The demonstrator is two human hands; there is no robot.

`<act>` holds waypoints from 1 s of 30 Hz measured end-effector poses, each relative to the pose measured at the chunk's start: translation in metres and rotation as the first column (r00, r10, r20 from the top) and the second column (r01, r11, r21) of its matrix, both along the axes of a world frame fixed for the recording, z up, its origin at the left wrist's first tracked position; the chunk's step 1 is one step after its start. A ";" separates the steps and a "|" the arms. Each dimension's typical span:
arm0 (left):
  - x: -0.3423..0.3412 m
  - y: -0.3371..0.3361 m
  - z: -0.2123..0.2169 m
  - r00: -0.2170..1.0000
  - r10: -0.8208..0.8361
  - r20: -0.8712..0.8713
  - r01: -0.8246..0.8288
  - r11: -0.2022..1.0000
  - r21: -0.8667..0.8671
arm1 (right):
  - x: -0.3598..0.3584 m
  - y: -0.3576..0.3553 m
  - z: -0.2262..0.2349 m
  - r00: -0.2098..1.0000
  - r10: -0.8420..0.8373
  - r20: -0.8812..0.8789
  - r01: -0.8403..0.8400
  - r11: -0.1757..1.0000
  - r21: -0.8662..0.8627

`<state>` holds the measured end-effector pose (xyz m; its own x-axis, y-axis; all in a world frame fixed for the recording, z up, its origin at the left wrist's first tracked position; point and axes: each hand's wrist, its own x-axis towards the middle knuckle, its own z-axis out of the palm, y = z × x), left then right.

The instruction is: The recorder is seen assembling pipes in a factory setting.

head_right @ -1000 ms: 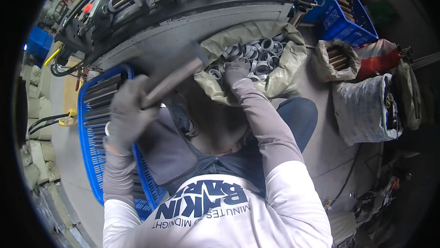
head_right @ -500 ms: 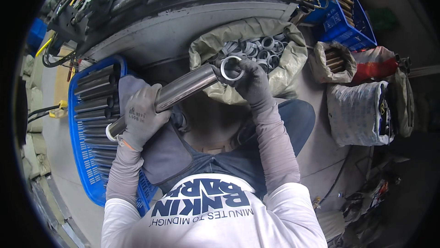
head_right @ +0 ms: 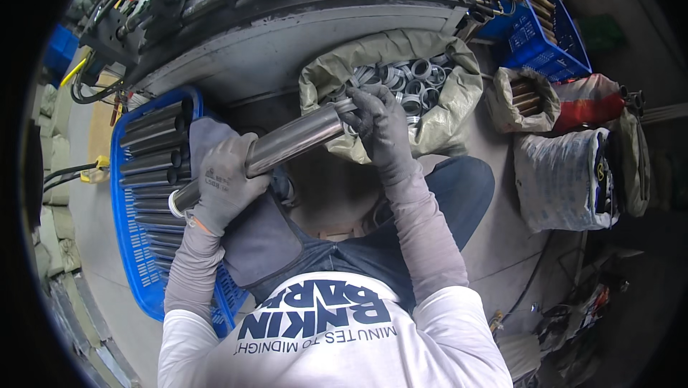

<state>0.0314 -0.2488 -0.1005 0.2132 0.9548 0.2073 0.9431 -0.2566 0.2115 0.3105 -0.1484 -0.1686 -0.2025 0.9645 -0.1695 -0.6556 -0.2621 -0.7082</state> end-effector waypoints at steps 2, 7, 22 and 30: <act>0.000 0.000 -0.001 1.000 0.013 0.013 -0.013 1.000 0.004 | 0.000 -0.005 0.002 0.999 0.016 0.050 -0.017 1.000 0.017; 0.002 0.002 0.001 1.000 0.015 -0.025 -0.016 0.999 -0.027 | 0.005 -0.009 -0.005 0.727 -0.135 0.674 -0.223 0.881 0.417; 0.005 -0.001 0.000 1.000 0.030 0.001 -0.029 0.998 -0.064 | 0.000 -0.027 0.027 0.879 0.157 0.450 -0.248 0.957 0.151; 0.005 -0.002 -0.002 1.000 -0.007 -0.022 0.005 0.998 -0.064 | -0.009 -0.029 0.007 0.929 0.157 0.335 -0.199 0.975 0.097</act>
<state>0.0360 -0.2507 -0.1027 0.2230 0.9646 0.1407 0.9462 -0.2489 0.2068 0.3017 -0.1778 -0.1618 -0.3276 0.9353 -0.1336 -0.3362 -0.2476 -0.9087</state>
